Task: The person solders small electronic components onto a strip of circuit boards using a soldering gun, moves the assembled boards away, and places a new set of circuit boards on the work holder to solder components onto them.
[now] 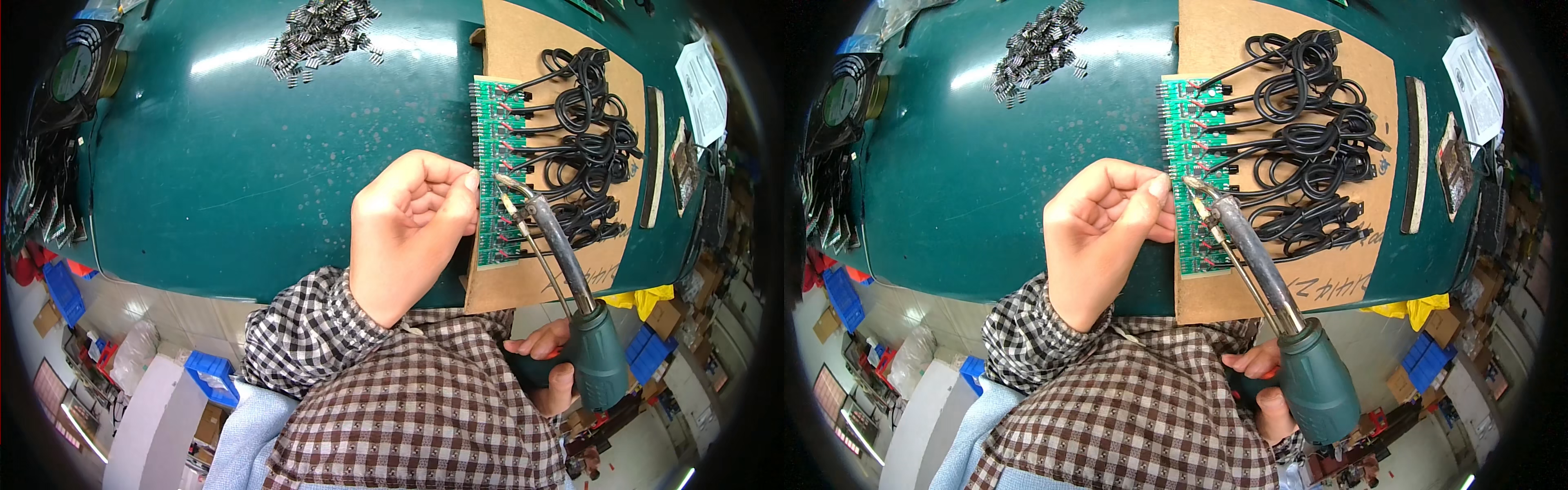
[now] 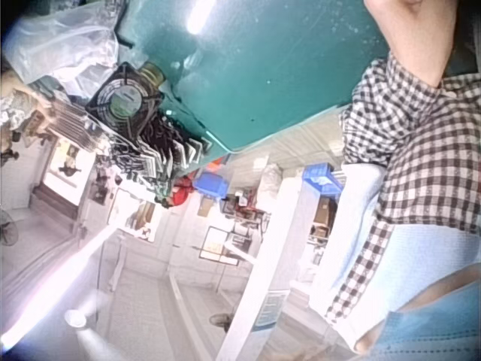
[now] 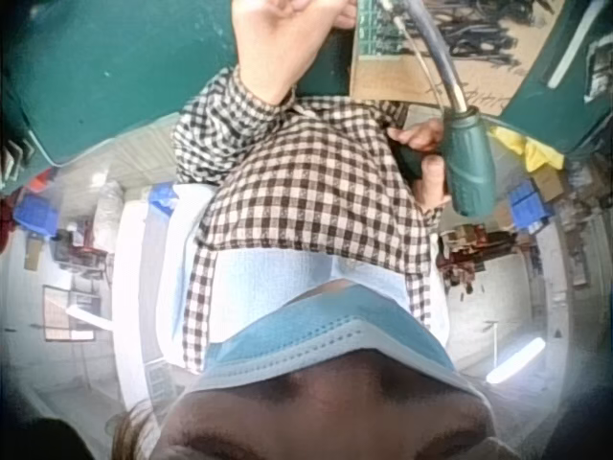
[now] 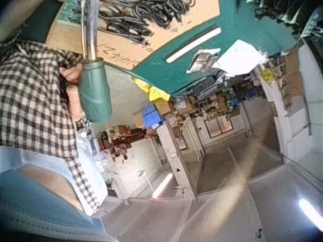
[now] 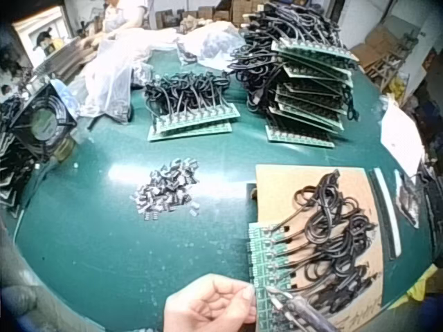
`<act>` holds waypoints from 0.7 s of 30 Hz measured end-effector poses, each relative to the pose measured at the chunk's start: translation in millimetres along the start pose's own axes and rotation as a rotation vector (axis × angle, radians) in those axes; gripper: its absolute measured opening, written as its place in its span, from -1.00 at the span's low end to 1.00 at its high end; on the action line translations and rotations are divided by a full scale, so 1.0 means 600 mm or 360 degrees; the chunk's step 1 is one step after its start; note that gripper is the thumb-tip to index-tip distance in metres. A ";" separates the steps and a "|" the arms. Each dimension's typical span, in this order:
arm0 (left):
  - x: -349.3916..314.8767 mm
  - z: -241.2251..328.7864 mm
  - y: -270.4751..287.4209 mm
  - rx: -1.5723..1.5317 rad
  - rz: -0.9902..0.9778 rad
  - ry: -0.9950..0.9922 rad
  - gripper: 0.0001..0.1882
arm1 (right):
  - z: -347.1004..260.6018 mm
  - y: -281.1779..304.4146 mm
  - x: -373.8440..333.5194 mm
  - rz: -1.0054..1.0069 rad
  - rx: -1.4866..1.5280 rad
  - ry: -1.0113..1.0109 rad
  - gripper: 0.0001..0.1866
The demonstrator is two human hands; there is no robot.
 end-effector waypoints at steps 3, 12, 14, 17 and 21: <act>0.000 0.001 0.000 -0.0020 -0.0002 0.0029 -0.91 | 0.000 -0.002 0.000 0.0001 0.0023 -0.0010 -0.45; -0.003 0.000 0.004 -0.0034 -0.0010 0.0042 -0.91 | 0.007 -0.007 -0.003 0.0002 0.0039 0.0077 -0.49; -0.003 0.002 0.002 -0.0051 -0.0026 0.0057 -0.91 | 0.003 -0.004 -0.005 0.0002 0.0030 0.0083 -0.49; -0.002 0.003 0.004 -0.0035 -0.0016 0.0059 -0.91 | 0.004 -0.005 -0.002 -0.0019 0.0041 0.0052 -0.48; 0.002 0.002 0.002 -0.0033 0.0000 0.0055 -0.90 | 0.009 0.002 0.002 -0.0027 0.0022 -0.0021 -0.46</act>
Point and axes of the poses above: each hand's wrist, its own x-axis towards the middle knuckle, its own y-axis out of the back of the hand, z = x × y, the point moved 5 cm from there along x, towards the middle knuckle, and after that the axes turned 2 degrees about y, right-handed, at the moved point
